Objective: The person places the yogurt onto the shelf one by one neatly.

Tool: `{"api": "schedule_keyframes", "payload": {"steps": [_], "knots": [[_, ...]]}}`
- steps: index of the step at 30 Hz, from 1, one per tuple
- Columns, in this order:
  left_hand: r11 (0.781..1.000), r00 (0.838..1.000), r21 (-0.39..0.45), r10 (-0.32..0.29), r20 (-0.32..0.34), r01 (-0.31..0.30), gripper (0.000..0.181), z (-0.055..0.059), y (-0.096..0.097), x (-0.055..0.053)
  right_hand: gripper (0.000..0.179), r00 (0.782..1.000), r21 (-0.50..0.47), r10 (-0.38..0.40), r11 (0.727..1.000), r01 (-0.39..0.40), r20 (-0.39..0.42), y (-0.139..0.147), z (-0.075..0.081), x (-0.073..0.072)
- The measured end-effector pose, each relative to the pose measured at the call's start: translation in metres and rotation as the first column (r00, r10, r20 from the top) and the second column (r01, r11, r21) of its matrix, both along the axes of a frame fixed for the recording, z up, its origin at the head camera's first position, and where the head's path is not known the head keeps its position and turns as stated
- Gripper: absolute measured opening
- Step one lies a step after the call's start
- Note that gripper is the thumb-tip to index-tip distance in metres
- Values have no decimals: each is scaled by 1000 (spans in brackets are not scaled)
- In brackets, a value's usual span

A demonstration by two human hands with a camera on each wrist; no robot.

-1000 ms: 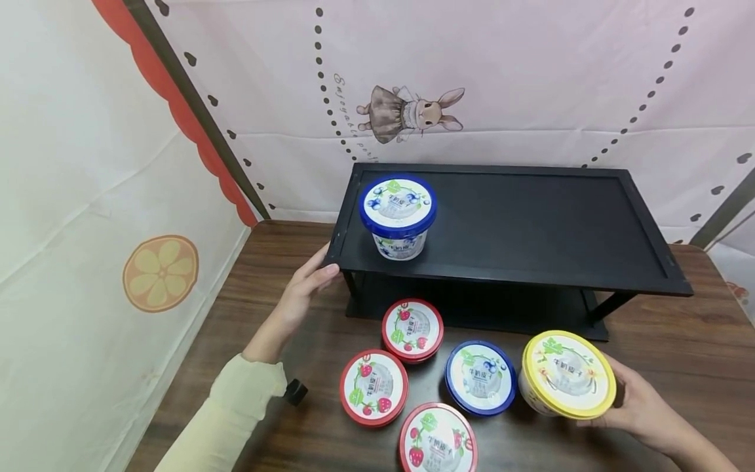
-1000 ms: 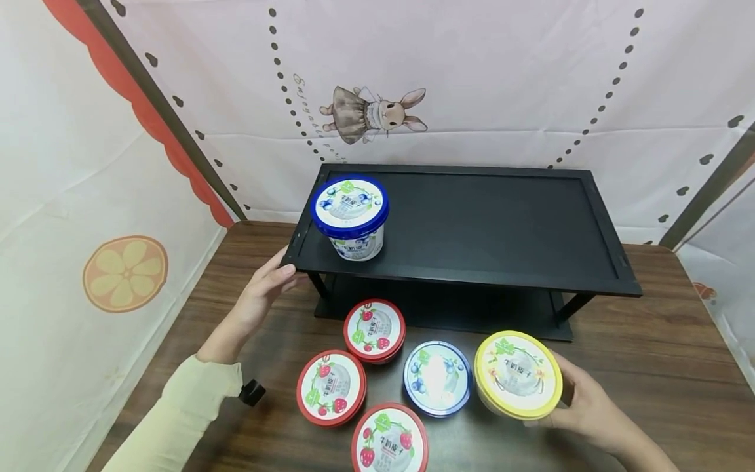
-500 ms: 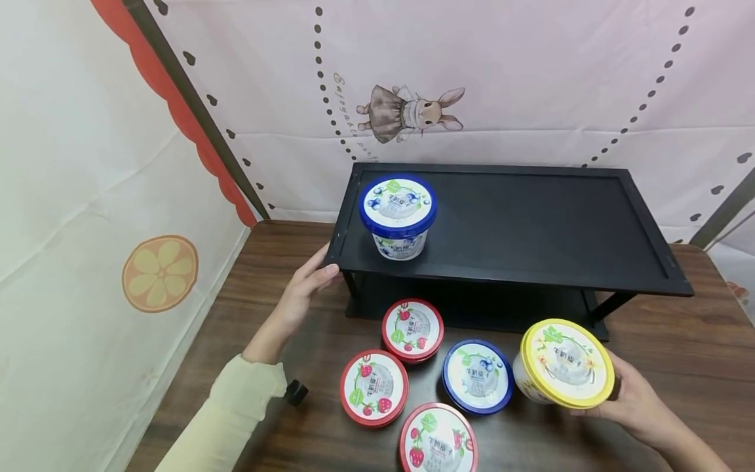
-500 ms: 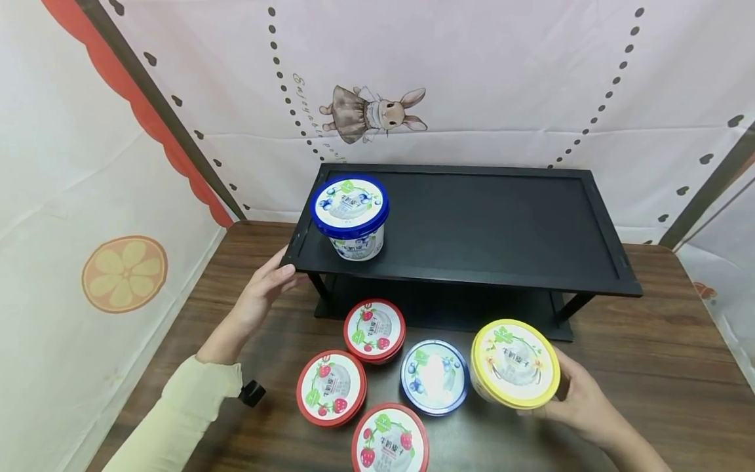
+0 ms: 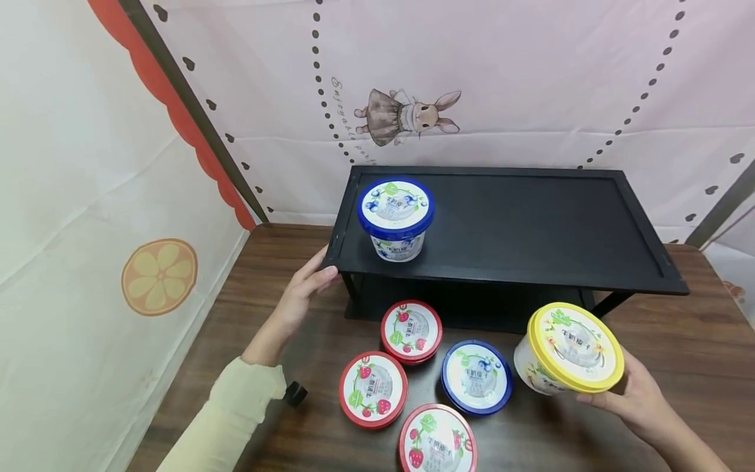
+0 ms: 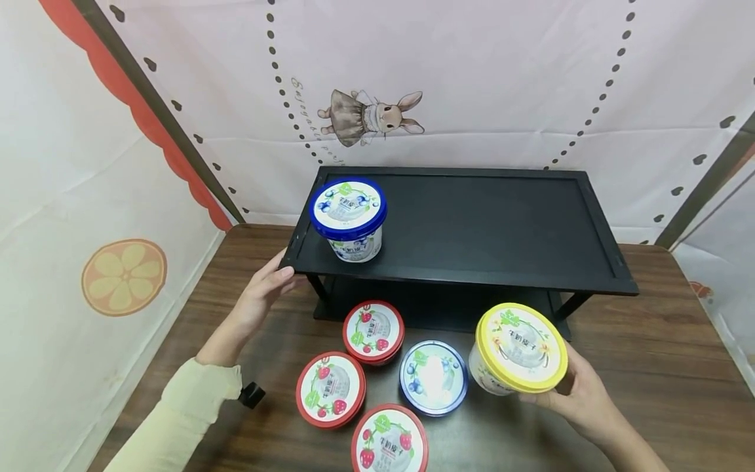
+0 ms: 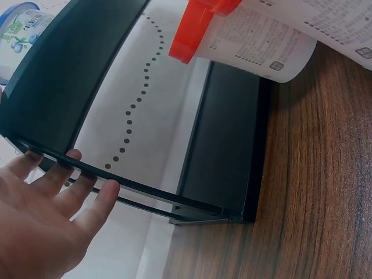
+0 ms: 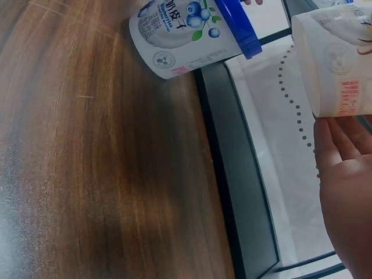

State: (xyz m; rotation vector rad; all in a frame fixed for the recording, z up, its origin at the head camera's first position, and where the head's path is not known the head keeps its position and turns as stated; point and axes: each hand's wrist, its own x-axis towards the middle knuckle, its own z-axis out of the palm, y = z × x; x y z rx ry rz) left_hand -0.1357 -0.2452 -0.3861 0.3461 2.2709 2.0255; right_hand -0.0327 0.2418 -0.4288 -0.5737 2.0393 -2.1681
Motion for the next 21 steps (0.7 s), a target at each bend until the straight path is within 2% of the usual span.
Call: {"api": "schedule_keyframes", "payload": {"steps": [11, 17, 21], "knots": [[1000, 1000, 2, -2, -3, 2, 56, -1, 0, 0, 80, 996, 64, -57, 996, 61, -63, -7, 9, -2], [1000, 1000, 8, -7, -5, 7, 56, -1, 0, 0, 75, 989, 18, -77, 997, 80, -130, -13, 13, -4], [1000, 1000, 10, -7, -3, 7, 56, 0, 0, 0, 75, 986, 23, -85, 996, 89, -145, -16, 15, -5]]}}
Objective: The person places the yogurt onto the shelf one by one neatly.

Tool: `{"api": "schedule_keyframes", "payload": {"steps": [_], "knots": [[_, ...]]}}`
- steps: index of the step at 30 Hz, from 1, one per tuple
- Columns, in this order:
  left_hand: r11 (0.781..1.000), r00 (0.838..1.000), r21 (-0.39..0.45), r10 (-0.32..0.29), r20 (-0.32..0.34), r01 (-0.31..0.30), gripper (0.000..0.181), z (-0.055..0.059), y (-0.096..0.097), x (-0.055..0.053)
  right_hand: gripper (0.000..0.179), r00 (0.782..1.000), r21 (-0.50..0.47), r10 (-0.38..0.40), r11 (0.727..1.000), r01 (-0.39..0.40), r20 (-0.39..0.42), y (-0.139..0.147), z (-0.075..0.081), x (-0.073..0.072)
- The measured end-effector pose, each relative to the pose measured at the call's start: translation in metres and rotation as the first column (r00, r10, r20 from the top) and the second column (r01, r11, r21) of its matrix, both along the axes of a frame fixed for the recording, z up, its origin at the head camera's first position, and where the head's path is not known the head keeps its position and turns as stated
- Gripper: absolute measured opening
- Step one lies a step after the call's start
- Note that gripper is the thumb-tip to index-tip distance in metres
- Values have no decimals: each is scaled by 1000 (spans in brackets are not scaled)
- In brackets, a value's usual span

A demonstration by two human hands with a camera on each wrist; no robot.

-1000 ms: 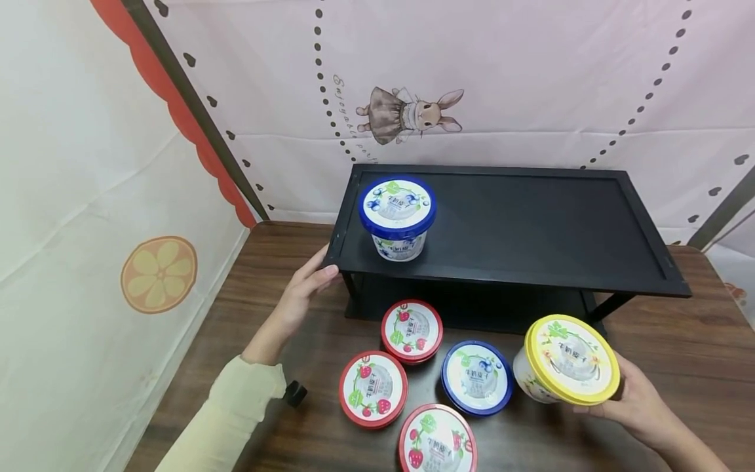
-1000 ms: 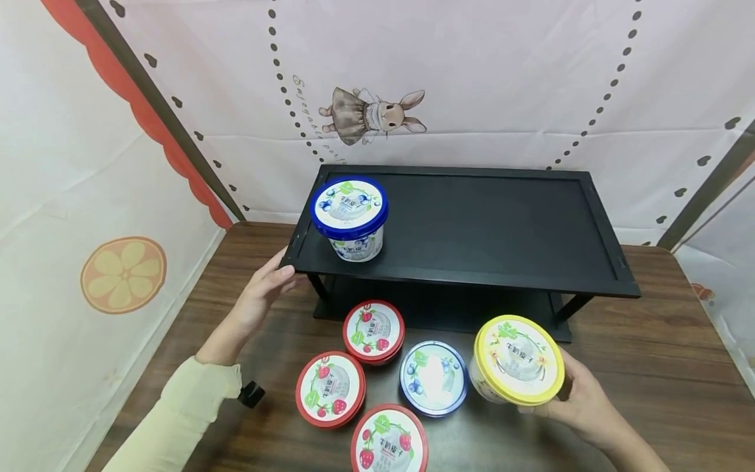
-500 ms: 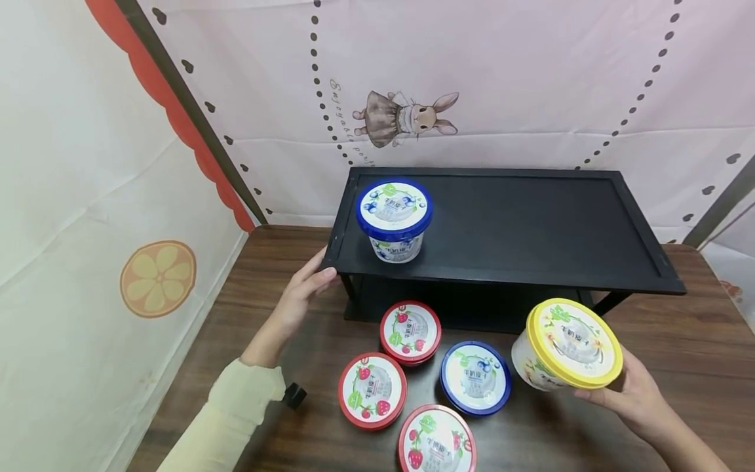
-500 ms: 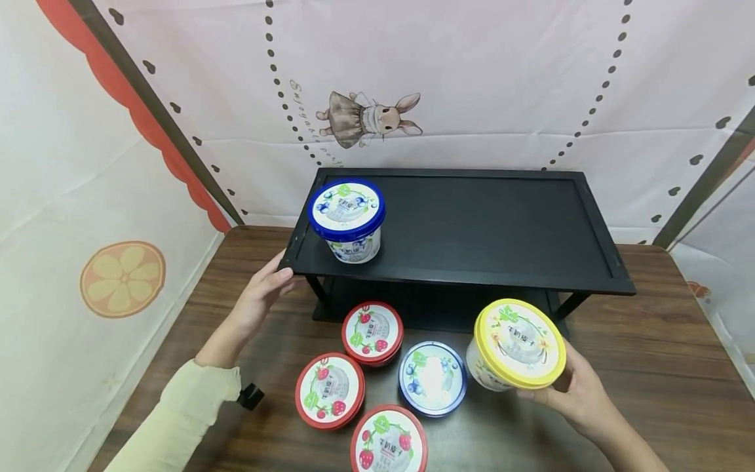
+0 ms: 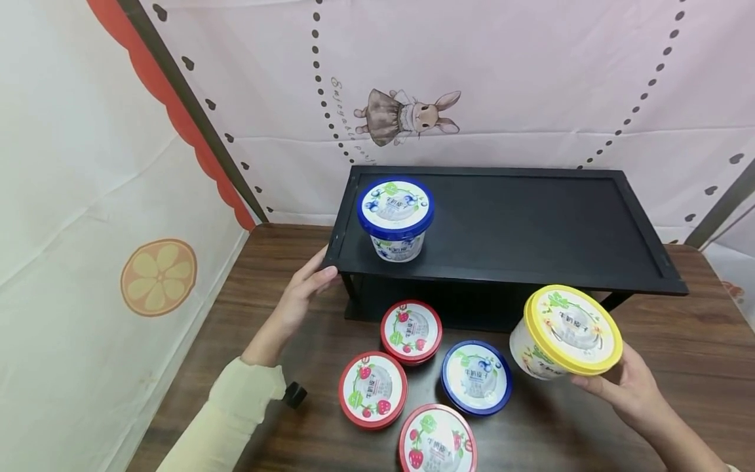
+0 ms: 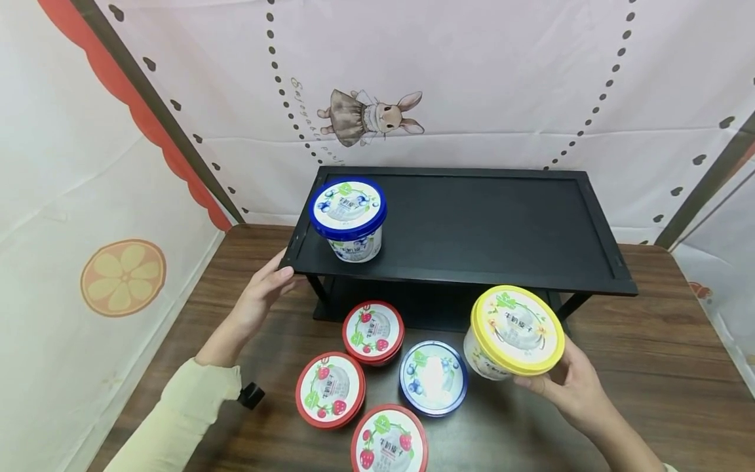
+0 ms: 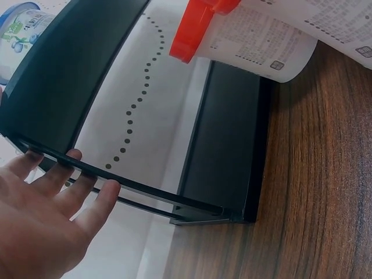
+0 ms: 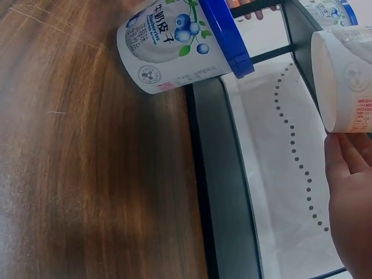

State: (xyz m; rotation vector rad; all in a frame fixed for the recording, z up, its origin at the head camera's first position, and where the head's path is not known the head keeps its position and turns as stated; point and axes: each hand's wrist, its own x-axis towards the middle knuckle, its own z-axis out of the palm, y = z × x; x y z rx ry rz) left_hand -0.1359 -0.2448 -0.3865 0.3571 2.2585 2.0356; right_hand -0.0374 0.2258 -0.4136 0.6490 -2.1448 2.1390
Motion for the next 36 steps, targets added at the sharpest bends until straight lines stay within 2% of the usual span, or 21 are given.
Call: {"api": "schedule_keyframes", "payload": {"steps": [6, 13, 18, 26, 36], "knots": [[1000, 1000, -1, 1, -6, -1, 56, 1, 0, 1, 77, 1000, 2, 29, 1000, -29, 6, -3, 6, -3], [1000, 1000, -1, 3, -6, -3, 56, 0, 0, 1, 79, 1000, 46, 8, 999, -7, -27, -7, 12, -6], [1000, 1000, 2, 5, -3, -5, 56, 0, 0, 1, 87, 998, 0, 18, 1000, -18, -66, -10, 15, -10], [1000, 1000, 5, -1, -8, 1, 56, -1, 0, 2, 77, 994, -74, 23, 997, -31, -105, -11, 18, -10], [1000, 1000, 20, 1, -11, 0, 55, -2, -1, 1, 73, 991, -73, 5, 997, -15, -136, -12, 24, -12]]}}
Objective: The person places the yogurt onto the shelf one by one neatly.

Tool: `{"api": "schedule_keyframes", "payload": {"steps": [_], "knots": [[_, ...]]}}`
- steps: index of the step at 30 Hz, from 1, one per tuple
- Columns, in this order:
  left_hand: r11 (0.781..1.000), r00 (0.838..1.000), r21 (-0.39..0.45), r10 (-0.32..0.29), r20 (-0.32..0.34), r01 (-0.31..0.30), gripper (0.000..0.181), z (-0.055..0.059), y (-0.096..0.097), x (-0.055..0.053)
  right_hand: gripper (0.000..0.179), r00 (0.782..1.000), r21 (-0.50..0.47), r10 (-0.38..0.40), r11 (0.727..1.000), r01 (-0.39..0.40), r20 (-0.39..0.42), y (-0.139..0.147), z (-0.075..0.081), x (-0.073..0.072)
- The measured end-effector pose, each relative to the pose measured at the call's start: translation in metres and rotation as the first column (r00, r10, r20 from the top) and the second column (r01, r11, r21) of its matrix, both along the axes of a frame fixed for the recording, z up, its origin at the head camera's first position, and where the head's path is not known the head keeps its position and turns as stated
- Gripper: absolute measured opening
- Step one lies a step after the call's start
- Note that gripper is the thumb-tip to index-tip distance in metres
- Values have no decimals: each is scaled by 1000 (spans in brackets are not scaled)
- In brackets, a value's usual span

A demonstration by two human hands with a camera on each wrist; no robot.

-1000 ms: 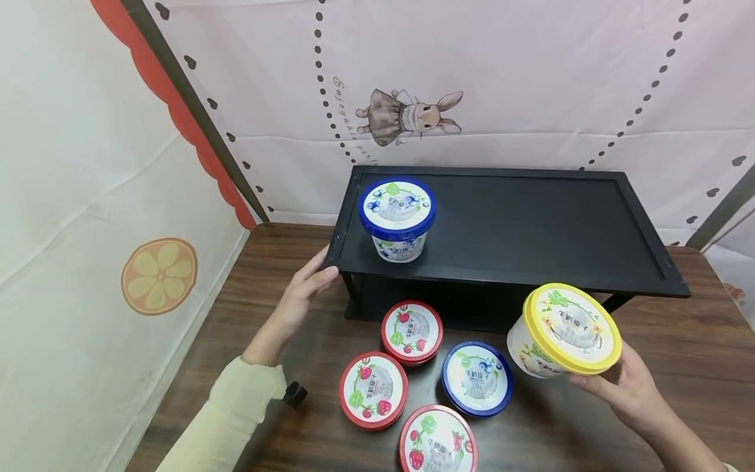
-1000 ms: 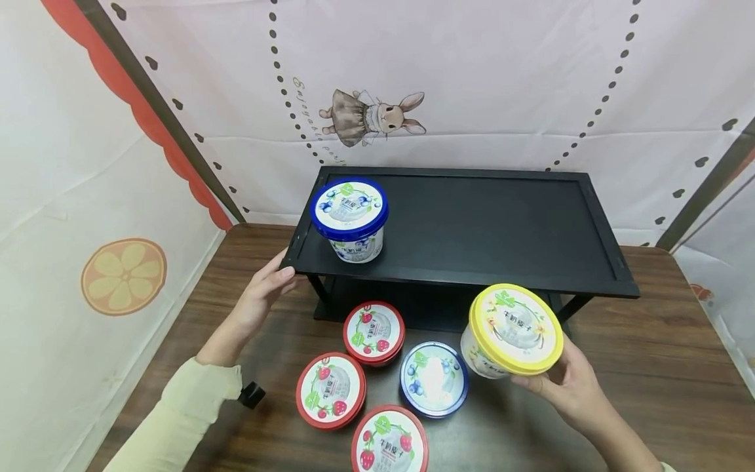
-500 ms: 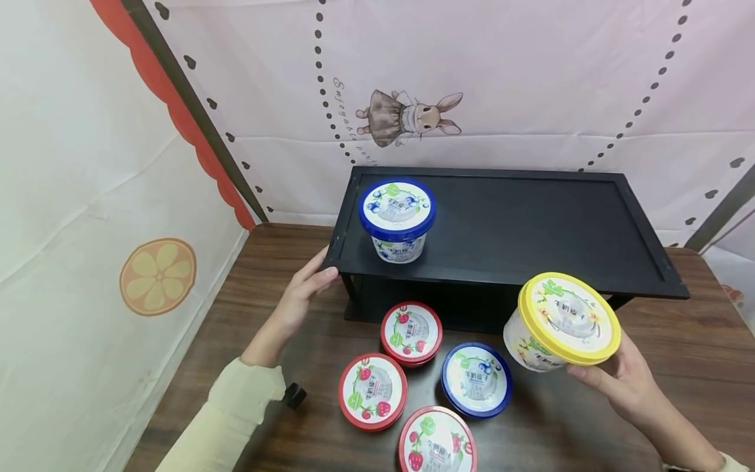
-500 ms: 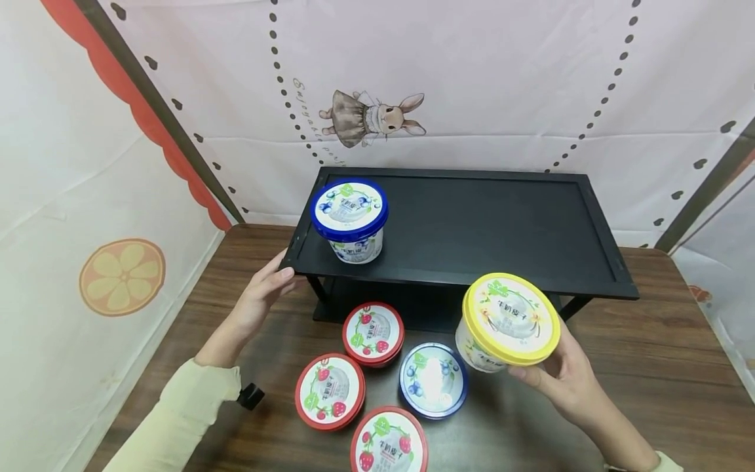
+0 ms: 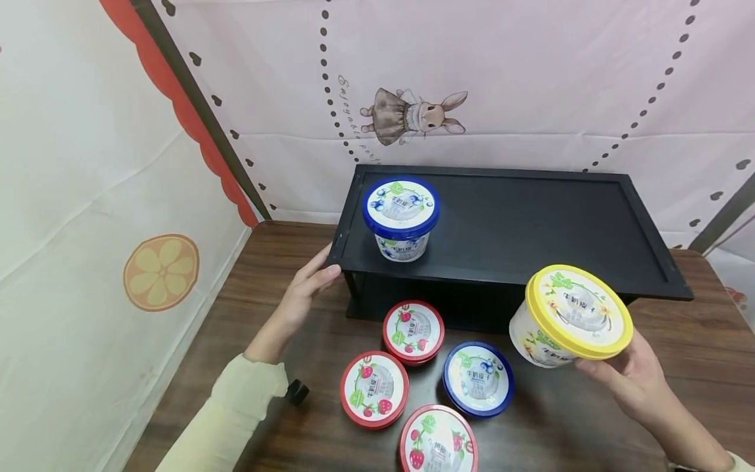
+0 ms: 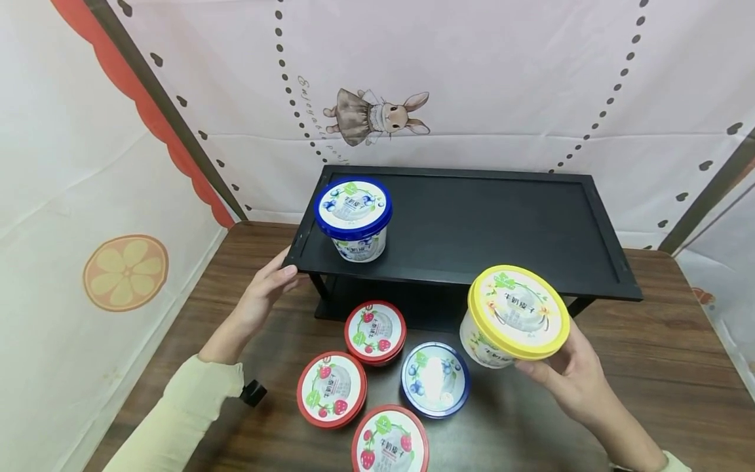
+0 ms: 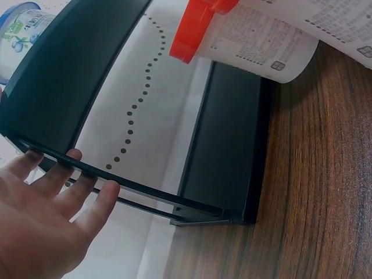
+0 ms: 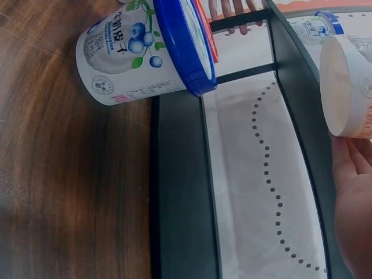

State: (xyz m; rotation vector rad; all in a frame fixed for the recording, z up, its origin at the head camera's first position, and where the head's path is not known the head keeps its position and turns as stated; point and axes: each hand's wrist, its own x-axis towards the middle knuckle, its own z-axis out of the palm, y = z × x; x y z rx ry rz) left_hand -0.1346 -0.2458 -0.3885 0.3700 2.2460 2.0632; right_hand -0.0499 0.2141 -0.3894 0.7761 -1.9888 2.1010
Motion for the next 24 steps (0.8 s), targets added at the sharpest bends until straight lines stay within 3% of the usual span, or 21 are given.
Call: {"api": "schedule_keyframes", "payload": {"steps": [7, 11, 24], "knots": [[1000, 1000, -3, -4, 1, 4, 56, 0, 1, -2, 73, 998, 117, -60, 991, 60, 2, -2, 12, -4], [1000, 1000, -7, 0, 5, 0, 56, -1, 1, -2, 70, 994, 137, -108, 985, 105, 8, -5, 18, -7], [1000, 1000, 5, 5, 4, -5, 57, 0, 2, 0, 67, 999, 115, 32, 993, -29, -27, -5, 31, -16]]}}
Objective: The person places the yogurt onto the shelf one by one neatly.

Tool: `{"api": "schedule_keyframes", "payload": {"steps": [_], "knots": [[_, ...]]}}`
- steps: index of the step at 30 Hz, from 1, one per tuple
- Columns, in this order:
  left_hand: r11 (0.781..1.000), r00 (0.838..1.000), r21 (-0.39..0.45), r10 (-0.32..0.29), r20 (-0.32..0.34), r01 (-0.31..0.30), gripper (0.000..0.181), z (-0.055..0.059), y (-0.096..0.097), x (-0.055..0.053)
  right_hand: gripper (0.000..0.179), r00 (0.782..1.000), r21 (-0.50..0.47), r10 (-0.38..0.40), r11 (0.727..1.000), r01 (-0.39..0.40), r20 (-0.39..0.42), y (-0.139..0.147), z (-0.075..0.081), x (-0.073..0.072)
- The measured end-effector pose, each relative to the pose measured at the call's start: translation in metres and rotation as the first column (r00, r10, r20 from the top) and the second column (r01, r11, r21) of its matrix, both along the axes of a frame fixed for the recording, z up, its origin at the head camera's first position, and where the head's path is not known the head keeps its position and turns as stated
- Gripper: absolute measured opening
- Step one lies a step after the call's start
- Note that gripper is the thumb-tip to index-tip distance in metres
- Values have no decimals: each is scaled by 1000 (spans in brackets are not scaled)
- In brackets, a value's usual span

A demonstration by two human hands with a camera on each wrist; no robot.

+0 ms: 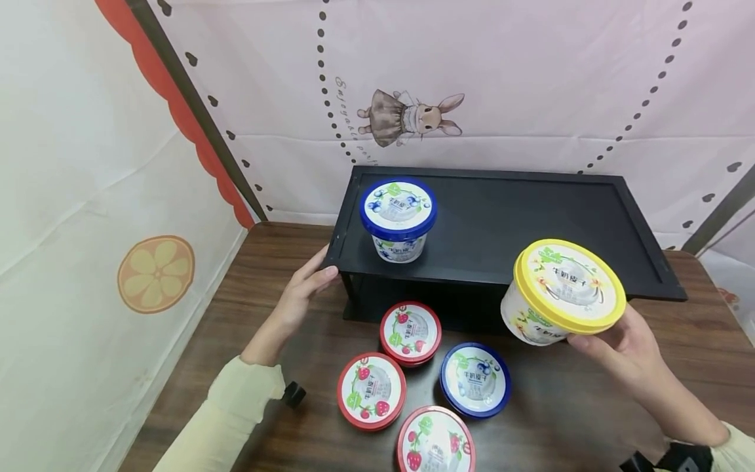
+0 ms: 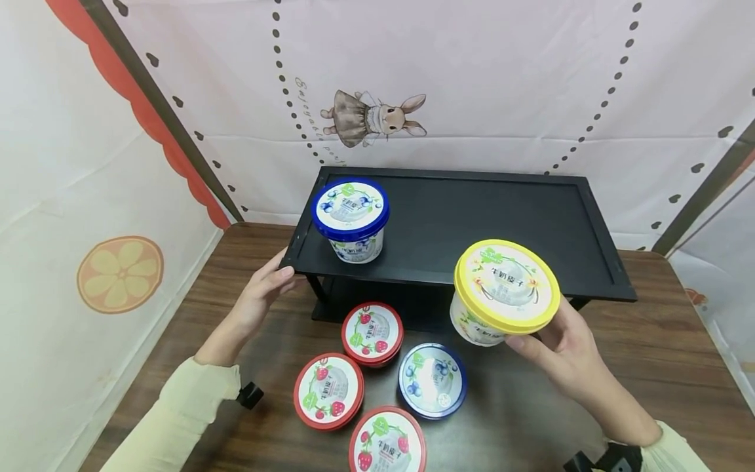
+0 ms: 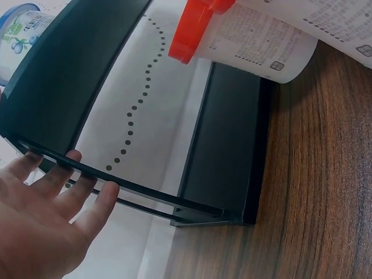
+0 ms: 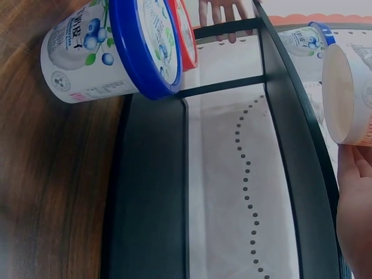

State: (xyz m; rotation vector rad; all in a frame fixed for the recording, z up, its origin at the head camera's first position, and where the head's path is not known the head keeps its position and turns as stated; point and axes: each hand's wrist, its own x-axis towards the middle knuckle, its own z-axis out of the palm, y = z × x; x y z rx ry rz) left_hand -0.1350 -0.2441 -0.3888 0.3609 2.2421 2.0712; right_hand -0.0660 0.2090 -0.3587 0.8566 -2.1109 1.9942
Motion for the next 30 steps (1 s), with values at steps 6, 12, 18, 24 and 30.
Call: {"api": "schedule_keyframes", "payload": {"steps": [6, 12, 18, 24, 30], "knots": [[1000, 1000, -2, -9, 0, 9, 57, 1, 0, -1, 64, 1000, -32, -10, 999, 10, 5, -5, 5, -4], [1000, 1000, -4, -4, 1, 4, 57, 1, 0, 0, 59, 997, -68, -80, 994, 80, 7, -10, 6, -8], [1000, 1000, -4, -4, 1, 4, 57, 2, 0, 0, 60, 993, -45, -117, 992, 118, 7, -11, 10, -10], [1000, 1000, -11, -4, 7, 4, 57, 2, 0, -1, 61, 994, -20, -113, 993, 113, -14, -11, 16, -17], [1000, 1000, -11, -4, 1, 4, 57, 1, 0, -2, 63, 993, 35, -115, 993, 115, -9, -11, 21, -21]]}}
